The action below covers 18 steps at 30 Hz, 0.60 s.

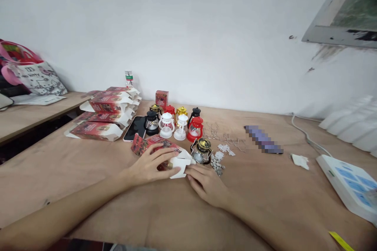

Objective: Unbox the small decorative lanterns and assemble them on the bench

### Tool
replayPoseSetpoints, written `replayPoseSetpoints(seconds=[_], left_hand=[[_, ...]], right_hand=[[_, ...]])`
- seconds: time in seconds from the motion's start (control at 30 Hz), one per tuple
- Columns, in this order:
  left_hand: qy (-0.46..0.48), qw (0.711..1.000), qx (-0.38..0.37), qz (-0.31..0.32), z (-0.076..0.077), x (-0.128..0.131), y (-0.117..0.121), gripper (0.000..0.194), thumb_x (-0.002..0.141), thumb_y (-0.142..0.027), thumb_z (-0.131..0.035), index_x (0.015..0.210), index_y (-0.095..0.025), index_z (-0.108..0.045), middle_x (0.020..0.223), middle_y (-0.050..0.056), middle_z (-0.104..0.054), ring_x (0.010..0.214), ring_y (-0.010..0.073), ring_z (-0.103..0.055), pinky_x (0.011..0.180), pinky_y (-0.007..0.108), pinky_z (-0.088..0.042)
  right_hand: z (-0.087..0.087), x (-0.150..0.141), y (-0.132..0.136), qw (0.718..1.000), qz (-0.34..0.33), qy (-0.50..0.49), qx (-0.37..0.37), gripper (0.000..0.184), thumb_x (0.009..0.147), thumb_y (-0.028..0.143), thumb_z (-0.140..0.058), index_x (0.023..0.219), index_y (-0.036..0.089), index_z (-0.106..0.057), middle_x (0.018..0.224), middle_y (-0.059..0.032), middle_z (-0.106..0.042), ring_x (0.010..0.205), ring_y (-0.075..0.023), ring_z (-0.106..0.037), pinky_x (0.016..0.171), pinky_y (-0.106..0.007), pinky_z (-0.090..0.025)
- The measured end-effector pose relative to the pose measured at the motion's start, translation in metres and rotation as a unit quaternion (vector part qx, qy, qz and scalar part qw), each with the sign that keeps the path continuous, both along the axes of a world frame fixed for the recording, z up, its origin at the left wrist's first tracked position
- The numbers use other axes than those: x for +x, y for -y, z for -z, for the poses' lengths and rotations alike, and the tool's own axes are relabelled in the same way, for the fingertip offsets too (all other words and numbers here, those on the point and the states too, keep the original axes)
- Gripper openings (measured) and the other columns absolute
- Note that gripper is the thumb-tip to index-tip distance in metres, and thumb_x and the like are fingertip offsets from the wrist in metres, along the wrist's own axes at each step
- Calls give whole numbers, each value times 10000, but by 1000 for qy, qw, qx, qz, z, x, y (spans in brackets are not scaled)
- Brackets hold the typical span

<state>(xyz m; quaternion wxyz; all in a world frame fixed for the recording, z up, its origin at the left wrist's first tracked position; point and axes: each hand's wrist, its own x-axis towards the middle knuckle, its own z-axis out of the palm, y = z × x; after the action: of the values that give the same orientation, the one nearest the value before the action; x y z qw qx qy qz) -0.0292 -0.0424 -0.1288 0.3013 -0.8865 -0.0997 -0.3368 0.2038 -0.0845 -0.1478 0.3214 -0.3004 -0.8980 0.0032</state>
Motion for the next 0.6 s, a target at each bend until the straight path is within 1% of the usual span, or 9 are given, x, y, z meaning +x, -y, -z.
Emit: replayPoseSetpoints(seconds=[0.1, 0.17, 0.23, 0.37, 0.5, 0.6], left_hand=[[16, 1000, -7, -8, -5, 2, 3, 335, 796, -157, -639, 1099, -288, -580, 1082, 63, -653, 1085, 194, -567, 863, 373, -447], [27, 1000, -11, -9, -8, 4, 5, 303, 806, -175, -633, 1085, -283, -586, 1062, 61, -657, 1052, 189, -580, 852, 368, -445], [37, 999, -11, -8, -10, 5, 5, 282, 808, -190, -635, 1071, -280, -592, 1050, 59, -659, 1026, 184, -590, 849, 362, -441], [54, 999, -8, -2, -9, 6, 6, 269, 796, -194, -648, 1051, -265, -597, 1041, 57, -657, 1015, 178, -593, 851, 350, -444], [46, 999, 2, -10, -6, 5, 5, 270, 798, -166, -633, 1042, -276, -600, 1044, 51, -653, 1022, 173, -588, 857, 350, -446], [49, 999, 7, -18, -4, 6, 5, 263, 780, -164, -643, 1019, -268, -610, 1027, 56, -653, 1000, 176, -588, 864, 354, -442]], right_hand=[[-1, 0, 1, 998, 38, 7, -39, 204, 873, 147, -367, 1005, 167, -522, 812, -73, -667, 731, -194, -618, 615, -292, -482], [-2, -1, 3, 996, 48, -6, -78, 215, 869, 157, -370, 1040, 172, -498, 818, -66, -675, 729, -193, -627, 616, -291, -486], [-3, 0, 4, 991, 38, -26, -123, 271, 866, 153, -368, 1119, 183, -460, 878, -56, -693, 753, -181, -642, 649, -285, -495], [-1, 0, 4, 979, 23, -61, -192, 440, 864, 154, -372, 1297, 192, -308, 1016, -56, -701, 779, -171, -666, 691, -296, -505], [2, 1, 3, 975, 26, -81, -205, 503, 867, 163, -382, 1348, 190, -235, 1031, -63, -704, 767, -176, -673, 679, -308, -513], [2, 1, 4, 981, 27, -72, -178, 506, 866, 151, -394, 1347, 189, -243, 1011, -62, -710, 737, -170, -670, 661, -299, -519]])
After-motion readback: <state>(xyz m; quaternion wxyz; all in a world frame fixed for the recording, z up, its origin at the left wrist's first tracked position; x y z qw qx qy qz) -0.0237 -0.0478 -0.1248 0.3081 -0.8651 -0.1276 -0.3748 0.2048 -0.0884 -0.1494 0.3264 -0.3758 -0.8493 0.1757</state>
